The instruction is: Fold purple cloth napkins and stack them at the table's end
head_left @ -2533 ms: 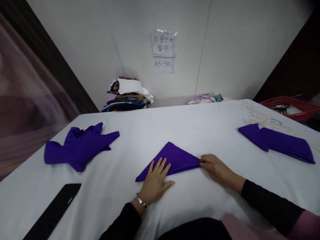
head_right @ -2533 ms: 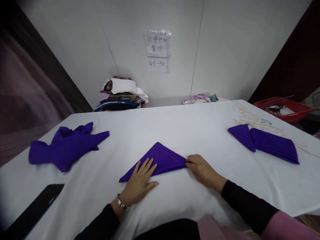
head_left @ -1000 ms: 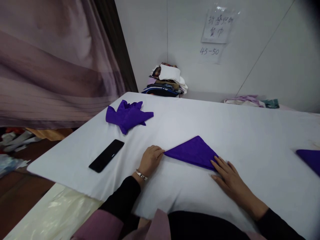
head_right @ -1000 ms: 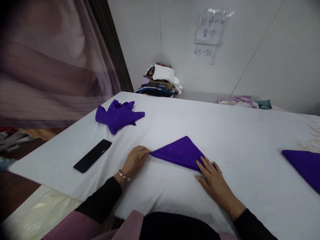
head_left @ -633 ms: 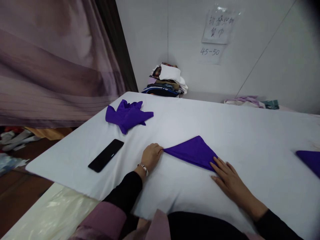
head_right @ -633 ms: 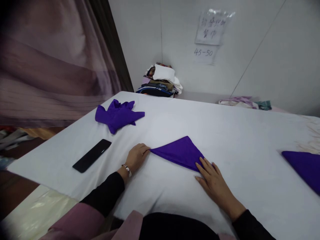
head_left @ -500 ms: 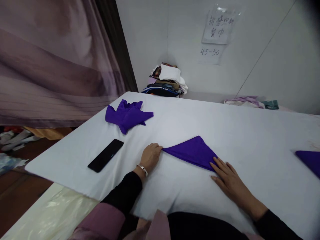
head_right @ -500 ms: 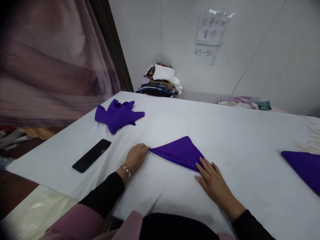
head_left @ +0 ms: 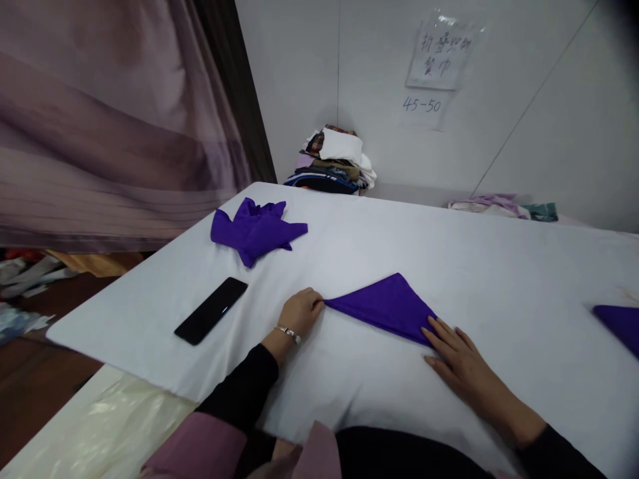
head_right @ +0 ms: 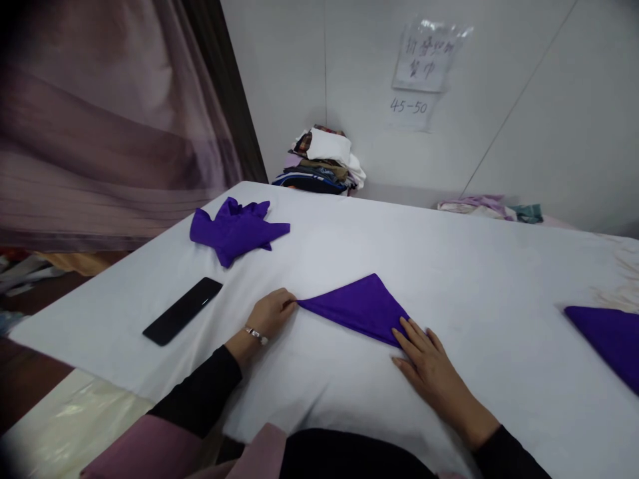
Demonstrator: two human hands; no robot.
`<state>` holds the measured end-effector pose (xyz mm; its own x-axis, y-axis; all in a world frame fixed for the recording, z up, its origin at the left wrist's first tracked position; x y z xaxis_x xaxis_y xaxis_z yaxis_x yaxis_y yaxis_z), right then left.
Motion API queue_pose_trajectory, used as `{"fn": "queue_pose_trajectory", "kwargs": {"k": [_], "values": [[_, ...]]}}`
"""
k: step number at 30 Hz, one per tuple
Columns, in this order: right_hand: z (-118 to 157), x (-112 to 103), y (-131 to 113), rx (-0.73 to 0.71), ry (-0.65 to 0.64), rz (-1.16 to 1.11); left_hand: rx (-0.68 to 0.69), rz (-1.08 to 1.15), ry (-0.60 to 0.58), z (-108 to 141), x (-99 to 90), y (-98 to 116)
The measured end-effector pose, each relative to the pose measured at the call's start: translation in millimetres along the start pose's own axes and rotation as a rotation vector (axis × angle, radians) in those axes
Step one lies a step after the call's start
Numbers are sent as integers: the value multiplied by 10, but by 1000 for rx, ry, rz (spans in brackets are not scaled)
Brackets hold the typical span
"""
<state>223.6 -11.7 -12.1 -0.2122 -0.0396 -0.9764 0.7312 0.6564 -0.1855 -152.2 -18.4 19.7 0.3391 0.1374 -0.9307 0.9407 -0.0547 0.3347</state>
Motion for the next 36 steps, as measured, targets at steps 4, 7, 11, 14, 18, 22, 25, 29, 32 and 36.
{"fn": "queue_pose_trajectory", "kwargs": {"k": [4,7,11,14,18,22,25,29,32,36], "values": [[-76,-179,-40,-29,-26,-6,-1,72,16,11,3,-10],[-289,-369,-227,-88,1,-57,8,124,28,22,5,-2],[-806,-455,-700,-233,36,-193,12,174,47,26,24,13],[-1253,-321,-1057,-302,52,-278,14,196,57,27,50,13],[-1676,-58,-1310,-297,63,-326,20,216,66,25,83,-10],[-1801,88,-1333,-233,61,-371,19,245,80,7,116,-40],[-1793,124,-1311,-198,94,-412,30,271,86,-12,142,-56],[-1780,150,-1300,-174,121,-439,36,293,86,-23,155,-65],[-1778,161,-1302,-170,125,-452,25,297,82,-19,137,-62],[-1773,161,-1315,-212,136,-475,9,295,74,-18,107,-45]]}}
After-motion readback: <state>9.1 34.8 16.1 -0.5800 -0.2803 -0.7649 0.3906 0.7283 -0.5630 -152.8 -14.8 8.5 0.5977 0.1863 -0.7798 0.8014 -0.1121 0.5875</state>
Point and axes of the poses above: each hand's wrist, its own z-axis away from the middle knuckle, its own x-axis out of the palm, y = z × x, the point moved 1 cm from there along -z, towards the middle knuckle, and after that the axes turned 4 degrees about -z, right-handed, at the moved point
